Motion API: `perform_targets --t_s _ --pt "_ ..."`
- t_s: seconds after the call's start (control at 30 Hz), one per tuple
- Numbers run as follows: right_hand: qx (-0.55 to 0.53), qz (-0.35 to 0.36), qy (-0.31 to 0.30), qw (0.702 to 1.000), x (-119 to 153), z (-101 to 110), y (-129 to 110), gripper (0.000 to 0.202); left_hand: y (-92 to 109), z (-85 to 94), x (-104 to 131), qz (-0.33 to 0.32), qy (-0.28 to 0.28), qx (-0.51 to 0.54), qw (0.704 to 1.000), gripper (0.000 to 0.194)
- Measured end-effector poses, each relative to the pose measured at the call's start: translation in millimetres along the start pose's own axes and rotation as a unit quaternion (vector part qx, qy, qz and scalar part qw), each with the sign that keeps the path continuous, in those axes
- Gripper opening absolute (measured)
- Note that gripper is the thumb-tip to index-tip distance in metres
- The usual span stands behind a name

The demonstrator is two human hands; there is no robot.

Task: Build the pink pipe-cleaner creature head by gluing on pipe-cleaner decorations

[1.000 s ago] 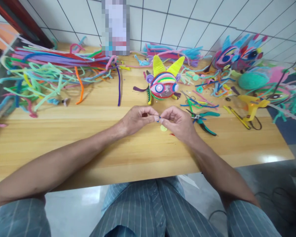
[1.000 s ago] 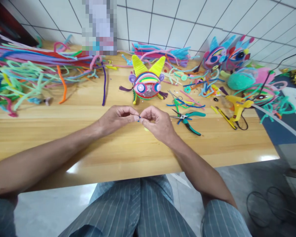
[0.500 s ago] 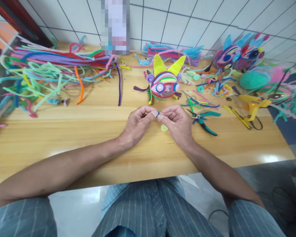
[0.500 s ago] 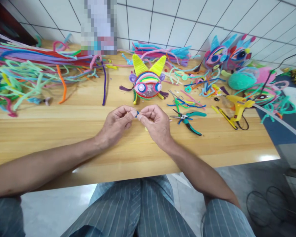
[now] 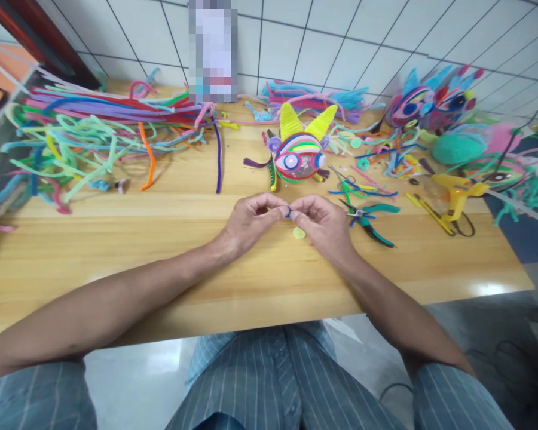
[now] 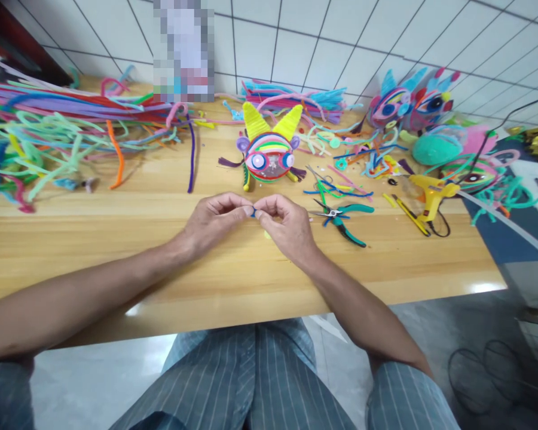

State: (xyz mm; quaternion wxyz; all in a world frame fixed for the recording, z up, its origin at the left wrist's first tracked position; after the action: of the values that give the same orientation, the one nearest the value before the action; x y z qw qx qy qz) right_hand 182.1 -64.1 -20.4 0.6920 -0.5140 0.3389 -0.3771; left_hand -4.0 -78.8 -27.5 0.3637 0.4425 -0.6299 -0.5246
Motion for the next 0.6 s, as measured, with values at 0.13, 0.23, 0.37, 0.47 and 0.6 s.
perform_targets --t_s 0.13,0.23,0.37,0.47,0.6 --pt "-0.009 0.018 0.016 1.0 1 -5 0 0.032 -2 -3.8 2 0.01 0.052 0.057 0.997 0.028" --pt "-0.012 0.025 0.012 1.0 1 -9 2 0.036 -4 -9.9 4 0.015 0.068 0.09 0.993 0.03" --pt "-0.008 0.033 0.038 0.999 1 -8 4 0.026 -5 -13.7 6 0.022 0.06 0.098 0.993 0.03" --pt "-0.003 0.029 0.035 0.999 2 -7 1 0.02 -6 -12.8 6 0.021 0.053 0.089 0.994 0.028" --pt "0.008 0.033 0.018 0.999 3 -5 -4 0.018 -3 -11.5 7 0.003 0.044 0.055 0.998 0.027"
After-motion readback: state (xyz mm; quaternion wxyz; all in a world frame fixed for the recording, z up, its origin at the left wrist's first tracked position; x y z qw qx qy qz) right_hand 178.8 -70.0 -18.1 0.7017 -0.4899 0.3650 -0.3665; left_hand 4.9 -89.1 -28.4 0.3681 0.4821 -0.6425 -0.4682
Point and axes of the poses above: each hand's wrist, its own x-axis away from the middle knuckle, its own z-axis out of the back of the hand, y = z × x, the point moved 2 cm from there along -x, towards the middle knuckle, and after that the axes turned 15 degrees about -y, right-handed, at the moved point
